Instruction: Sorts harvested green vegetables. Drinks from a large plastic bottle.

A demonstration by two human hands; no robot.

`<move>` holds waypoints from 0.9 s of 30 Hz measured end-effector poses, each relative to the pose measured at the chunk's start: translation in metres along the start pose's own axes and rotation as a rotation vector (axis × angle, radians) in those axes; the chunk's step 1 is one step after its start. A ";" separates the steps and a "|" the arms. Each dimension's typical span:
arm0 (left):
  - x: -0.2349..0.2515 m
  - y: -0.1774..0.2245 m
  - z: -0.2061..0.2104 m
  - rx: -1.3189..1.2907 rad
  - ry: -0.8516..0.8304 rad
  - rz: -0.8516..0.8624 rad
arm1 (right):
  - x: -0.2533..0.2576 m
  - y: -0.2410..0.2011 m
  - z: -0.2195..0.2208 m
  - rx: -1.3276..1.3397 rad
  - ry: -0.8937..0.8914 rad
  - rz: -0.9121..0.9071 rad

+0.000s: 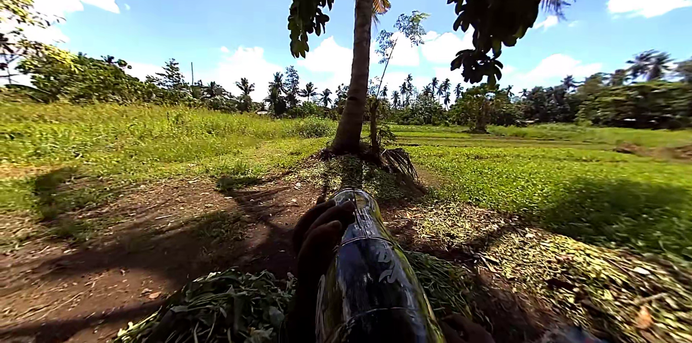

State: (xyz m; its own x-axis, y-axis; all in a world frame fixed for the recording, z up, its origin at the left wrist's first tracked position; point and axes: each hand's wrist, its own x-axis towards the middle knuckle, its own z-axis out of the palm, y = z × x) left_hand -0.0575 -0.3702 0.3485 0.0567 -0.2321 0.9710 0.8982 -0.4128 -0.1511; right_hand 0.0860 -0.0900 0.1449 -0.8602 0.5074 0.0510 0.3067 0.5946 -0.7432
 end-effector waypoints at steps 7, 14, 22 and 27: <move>0.002 -0.014 -0.003 0.117 -0.008 0.137 | 0.009 0.017 0.010 0.005 0.046 -0.059; 0.006 -0.017 -0.001 0.251 0.005 0.188 | 0.017 0.026 0.010 -0.034 -0.009 0.003; 0.011 -0.024 0.000 0.201 -0.016 0.199 | 0.017 0.029 0.011 -0.034 -0.007 -0.010; 0.012 -0.024 0.004 0.175 0.003 0.208 | 0.003 0.004 0.000 0.024 -0.051 0.031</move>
State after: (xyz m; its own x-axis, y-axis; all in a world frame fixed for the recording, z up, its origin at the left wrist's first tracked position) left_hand -0.0762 -0.3597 0.3647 0.2467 -0.2990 0.9218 0.9291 -0.1973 -0.3127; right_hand 0.0848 -0.0862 0.1415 -0.8701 0.4928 -0.0062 0.3246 0.5636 -0.7596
